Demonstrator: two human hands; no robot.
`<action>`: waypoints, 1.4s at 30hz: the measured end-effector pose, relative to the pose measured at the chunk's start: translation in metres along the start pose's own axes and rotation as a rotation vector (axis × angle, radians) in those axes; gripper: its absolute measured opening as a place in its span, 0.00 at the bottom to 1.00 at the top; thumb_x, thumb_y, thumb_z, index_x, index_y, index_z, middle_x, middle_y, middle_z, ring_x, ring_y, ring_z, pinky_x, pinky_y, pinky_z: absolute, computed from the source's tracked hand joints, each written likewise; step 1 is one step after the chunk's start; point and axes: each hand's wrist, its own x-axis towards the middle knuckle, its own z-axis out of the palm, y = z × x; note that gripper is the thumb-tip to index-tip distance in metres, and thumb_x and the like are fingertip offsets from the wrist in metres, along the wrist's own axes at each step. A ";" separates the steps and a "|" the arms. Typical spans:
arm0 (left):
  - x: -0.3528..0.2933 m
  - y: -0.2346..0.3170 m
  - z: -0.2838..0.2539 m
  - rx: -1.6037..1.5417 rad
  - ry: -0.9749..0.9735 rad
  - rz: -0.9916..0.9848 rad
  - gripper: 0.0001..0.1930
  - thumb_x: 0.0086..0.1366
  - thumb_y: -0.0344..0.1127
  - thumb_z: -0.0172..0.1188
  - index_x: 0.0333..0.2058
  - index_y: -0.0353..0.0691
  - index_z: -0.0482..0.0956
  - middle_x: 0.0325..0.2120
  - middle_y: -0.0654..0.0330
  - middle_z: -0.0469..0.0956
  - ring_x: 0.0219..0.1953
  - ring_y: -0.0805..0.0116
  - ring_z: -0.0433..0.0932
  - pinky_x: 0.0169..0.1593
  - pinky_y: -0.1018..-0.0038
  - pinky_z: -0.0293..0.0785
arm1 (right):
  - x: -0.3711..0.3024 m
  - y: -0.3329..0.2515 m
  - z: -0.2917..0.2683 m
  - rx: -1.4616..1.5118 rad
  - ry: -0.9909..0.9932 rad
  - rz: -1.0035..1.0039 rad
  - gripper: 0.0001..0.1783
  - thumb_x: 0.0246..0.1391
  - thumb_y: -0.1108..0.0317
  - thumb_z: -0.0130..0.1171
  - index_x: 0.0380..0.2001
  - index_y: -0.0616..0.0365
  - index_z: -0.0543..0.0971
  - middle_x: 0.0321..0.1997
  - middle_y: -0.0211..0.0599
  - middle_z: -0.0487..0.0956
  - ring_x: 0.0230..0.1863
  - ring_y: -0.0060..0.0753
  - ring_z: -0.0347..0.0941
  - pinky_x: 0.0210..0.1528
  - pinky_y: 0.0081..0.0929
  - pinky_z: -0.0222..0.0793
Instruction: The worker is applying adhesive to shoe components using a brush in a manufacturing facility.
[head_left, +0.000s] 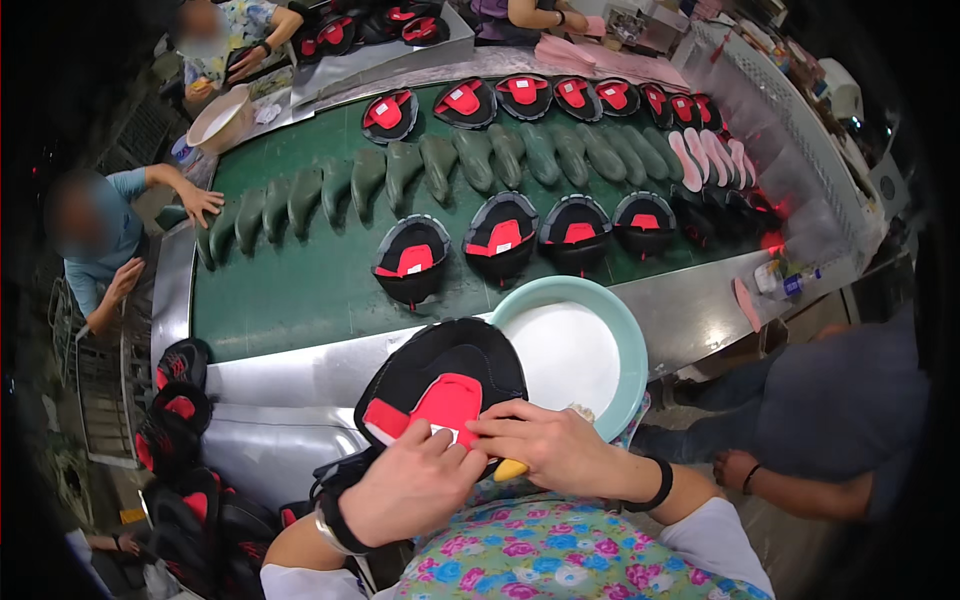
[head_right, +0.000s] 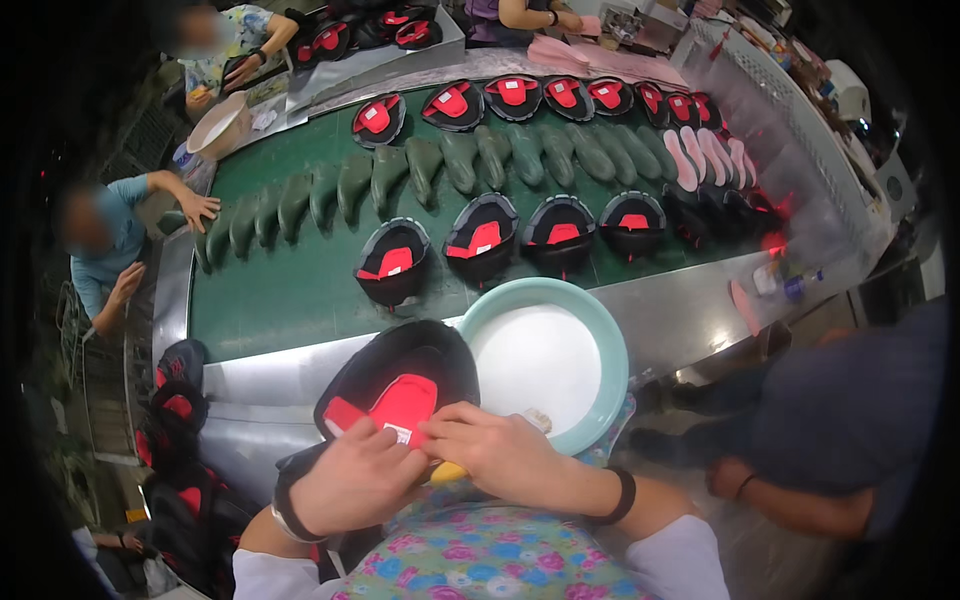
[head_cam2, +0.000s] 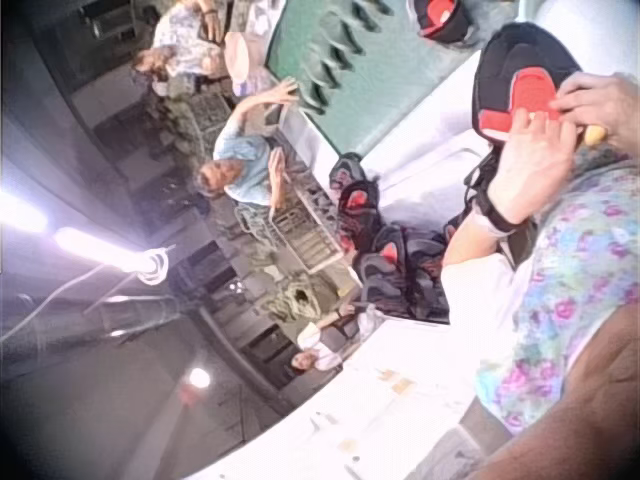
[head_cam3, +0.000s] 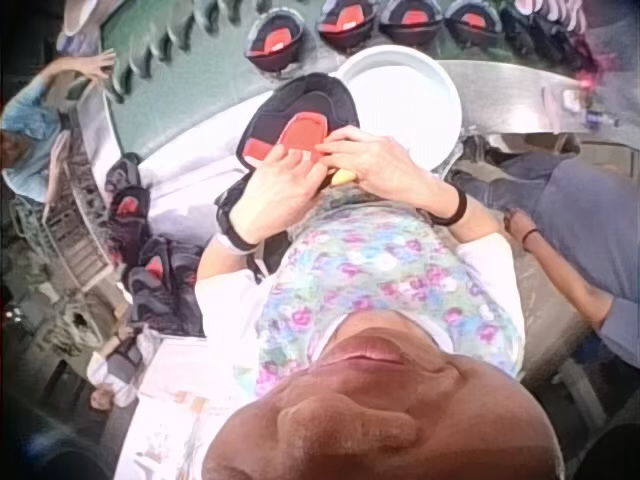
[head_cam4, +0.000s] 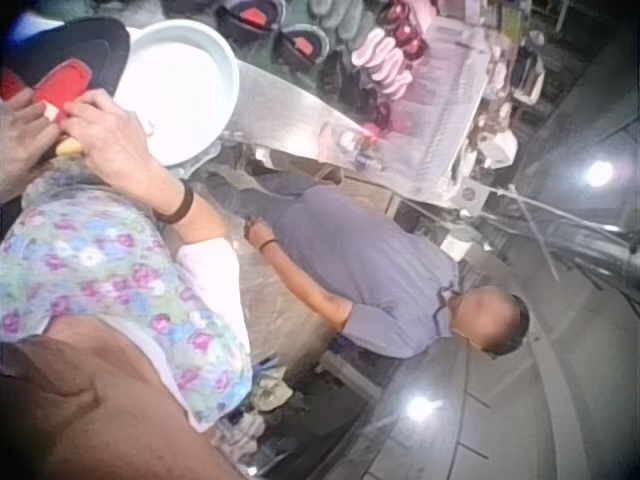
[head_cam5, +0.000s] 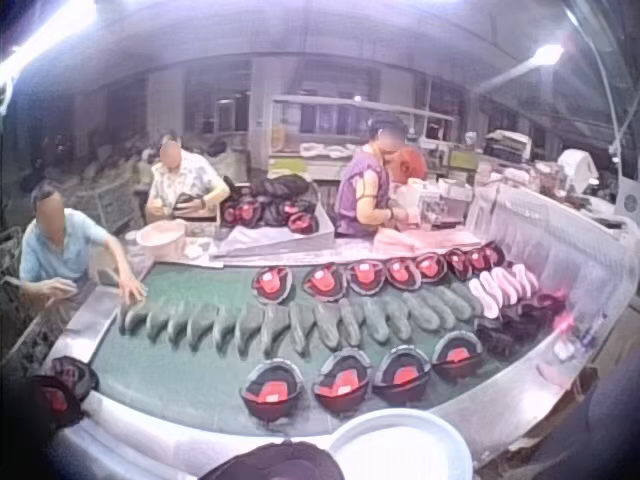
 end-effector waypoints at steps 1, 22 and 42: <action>-0.005 -0.004 0.000 -0.193 0.224 0.017 0.11 0.46 0.30 0.61 0.30 0.35 0.73 0.26 0.56 0.75 0.36 0.59 0.75 0.41 0.68 0.68 | -0.007 0.002 -0.003 0.066 0.016 -0.027 0.20 0.36 0.77 0.60 0.39 0.58 0.80 0.43 0.28 0.79 0.50 0.29 0.73 0.35 0.24 0.76; -0.053 -0.005 0.143 -1.633 0.726 -0.792 0.20 0.60 0.31 0.55 0.52 0.34 0.69 0.51 0.51 0.70 0.53 0.59 0.70 0.57 0.64 0.66 | -0.040 0.004 0.008 0.281 0.007 -0.136 0.16 0.43 0.77 0.54 0.39 0.56 0.78 0.49 0.34 0.79 0.56 0.35 0.71 0.39 0.32 0.77; -0.080 -0.018 0.156 -1.850 0.382 -0.781 0.27 0.58 0.25 0.60 0.57 0.34 0.64 0.48 0.54 0.73 0.48 0.64 0.75 0.51 0.68 0.73 | -0.086 0.139 0.067 0.086 0.505 0.780 0.08 0.44 0.70 0.66 0.29 0.61 0.83 0.31 0.47 0.81 0.31 0.44 0.78 0.39 0.31 0.73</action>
